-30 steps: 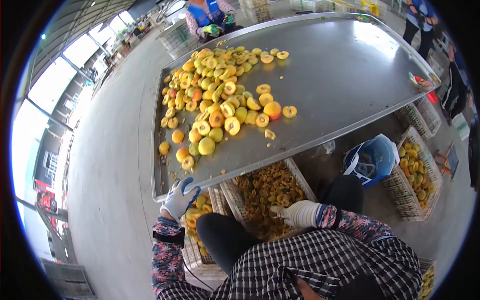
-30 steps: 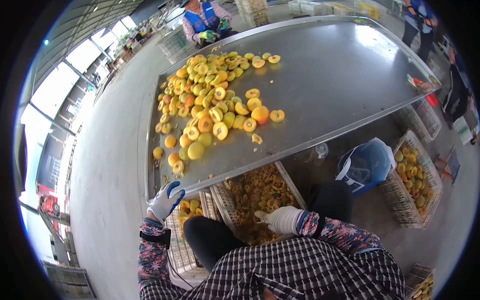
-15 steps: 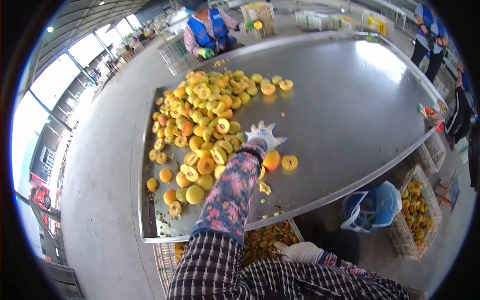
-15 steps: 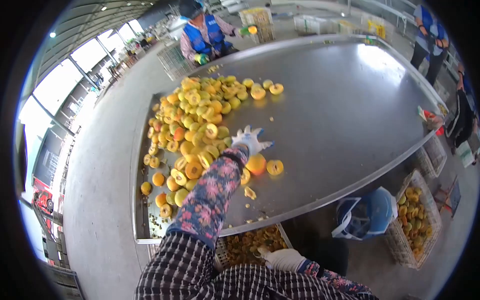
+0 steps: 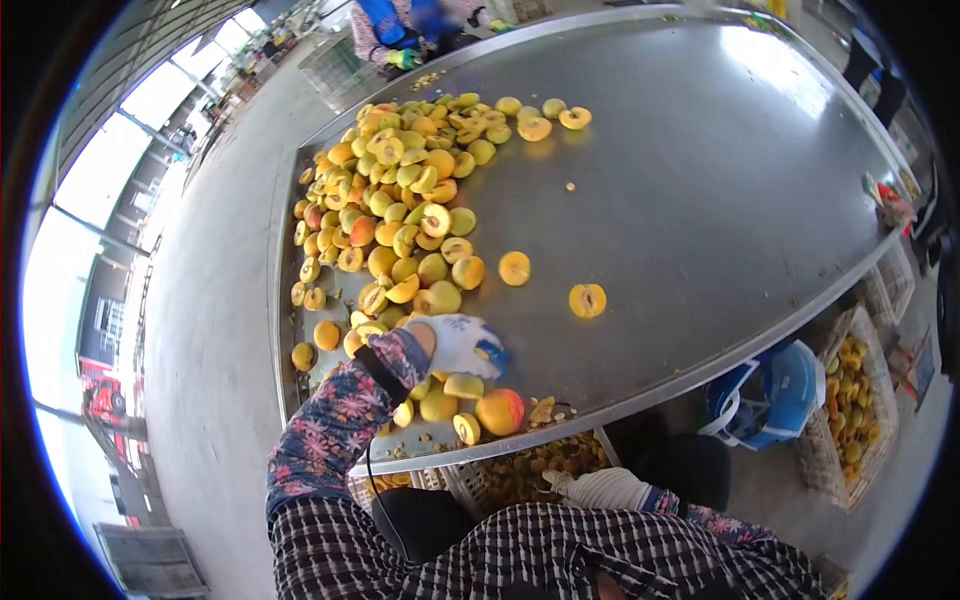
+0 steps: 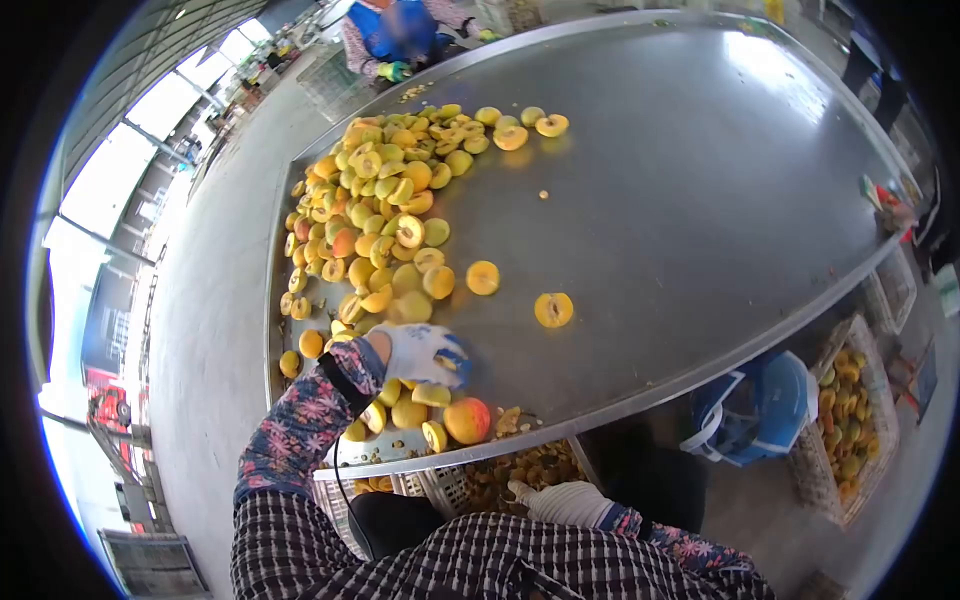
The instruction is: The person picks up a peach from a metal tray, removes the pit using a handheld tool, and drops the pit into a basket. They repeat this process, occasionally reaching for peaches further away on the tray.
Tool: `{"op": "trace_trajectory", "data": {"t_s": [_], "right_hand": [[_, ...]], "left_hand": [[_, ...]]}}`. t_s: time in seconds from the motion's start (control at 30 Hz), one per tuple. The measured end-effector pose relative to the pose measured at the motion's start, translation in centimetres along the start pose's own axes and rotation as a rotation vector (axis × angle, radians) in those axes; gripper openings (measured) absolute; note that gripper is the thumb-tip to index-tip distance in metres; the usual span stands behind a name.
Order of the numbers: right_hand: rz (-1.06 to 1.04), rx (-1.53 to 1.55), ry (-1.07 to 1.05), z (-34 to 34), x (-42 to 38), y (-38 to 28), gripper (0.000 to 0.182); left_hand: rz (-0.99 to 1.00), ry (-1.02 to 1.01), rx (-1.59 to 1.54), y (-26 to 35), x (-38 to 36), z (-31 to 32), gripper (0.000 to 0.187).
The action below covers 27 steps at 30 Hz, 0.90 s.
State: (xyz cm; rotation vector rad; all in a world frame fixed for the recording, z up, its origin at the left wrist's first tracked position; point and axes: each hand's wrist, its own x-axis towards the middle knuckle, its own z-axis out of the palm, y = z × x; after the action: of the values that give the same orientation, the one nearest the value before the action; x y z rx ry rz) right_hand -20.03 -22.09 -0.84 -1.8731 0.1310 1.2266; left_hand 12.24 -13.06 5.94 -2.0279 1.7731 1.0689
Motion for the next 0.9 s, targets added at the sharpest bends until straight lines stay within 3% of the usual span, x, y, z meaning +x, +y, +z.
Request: {"op": "trace_trajectory", "data": {"t_s": [0.03, 0.07, 0.1, 0.2, 0.27, 0.37, 0.43, 0.5, 0.53, 0.57, 0.63, 0.67, 0.7, 0.73, 0.77, 0.83, 0.9], "right_hand": [[0.022, 0.003, -0.009, -0.3, 0.1, -0.1, 0.076], [0.042, 0.008, -0.021, -0.6, -0.4, -0.8, 0.080], [0.064, 0.015, -0.030, -0.9, -0.9, -1.5, 0.083], [-0.012, 0.044, -0.021, -0.7, -0.6, -1.8, 0.075], [-0.044, -0.002, 0.002, -0.6, 0.0, -1.4, 0.066], [-0.077, -0.103, 0.056, 0.4, 0.8, -0.4, 0.060], [-0.175, -0.140, 0.139, 2.2, 2.3, 2.0, 0.055], [-0.144, -0.148, 0.104, 1.4, 2.0, 1.3, 0.055], [-0.137, -0.145, 0.096, 1.0, 1.9, 1.0, 0.054], [-0.130, -0.149, 0.094, 0.8, 1.9, 0.7, 0.054], [-0.125, -0.148, 0.101, 0.2, 1.9, 0.5, 0.054], [-0.121, -0.149, 0.106, 0.1, 2.0, 0.5, 0.054], [-0.123, -0.151, 0.113, -0.1, 2.2, 0.5, 0.054], [-0.118, -0.152, 0.119, -0.3, 2.3, 0.6, 0.054], [-0.115, -0.153, 0.127, -0.6, 2.5, 0.6, 0.054], [-0.105, -0.147, 0.137, -1.1, 2.8, 0.6, 0.053], [-0.095, -0.125, 0.137, -1.8, 3.3, 0.7, 0.053]], "left_hand": [[0.159, 0.104, 0.064, -2.0, 1.0, 0.7, 0.045], [0.189, 0.230, 0.156, 0.1, 1.5, -1.3, 0.043], [-0.098, 0.454, -0.076, 2.9, 2.5, -2.7, 0.047], [0.083, 0.863, -0.085, 5.3, 9.7, -2.4, 0.053], [-0.002, 0.597, -0.052, 7.7, 11.5, -3.0, 0.056], [0.031, 0.407, -0.049, 7.1, 10.7, -1.6, 0.054], [-0.047, -0.021, -0.200, 6.5, 6.5, -2.9, 0.048], [0.025, -0.094, -0.224, 4.0, 2.9, -2.6, 0.044], [-0.020, -0.063, -0.301, 2.5, 1.4, -3.2, 0.047], [-0.149, 0.105, -0.360, 2.6, -1.6, -5.2, 0.046], [-0.215, 0.354, -0.514, -3.7, -0.5, -5.7, 0.045], [-0.220, 0.606, -0.443, -6.4, 0.1, -6.0, 0.046], [-0.270, 0.670, -0.543, -9.0, 1.1, -7.0, 0.049], [-0.285, 0.831, -0.210, -12.6, 3.0, -7.2, 0.052], [-0.343, 0.821, -0.294, -12.6, 2.7, -9.0, 0.057], [-0.452, 0.905, -0.095, -16.3, 6.1, -9.8, 0.063], [-0.493, 0.841, 0.013, -17.2, 7.8, -11.5, 0.069]]}}
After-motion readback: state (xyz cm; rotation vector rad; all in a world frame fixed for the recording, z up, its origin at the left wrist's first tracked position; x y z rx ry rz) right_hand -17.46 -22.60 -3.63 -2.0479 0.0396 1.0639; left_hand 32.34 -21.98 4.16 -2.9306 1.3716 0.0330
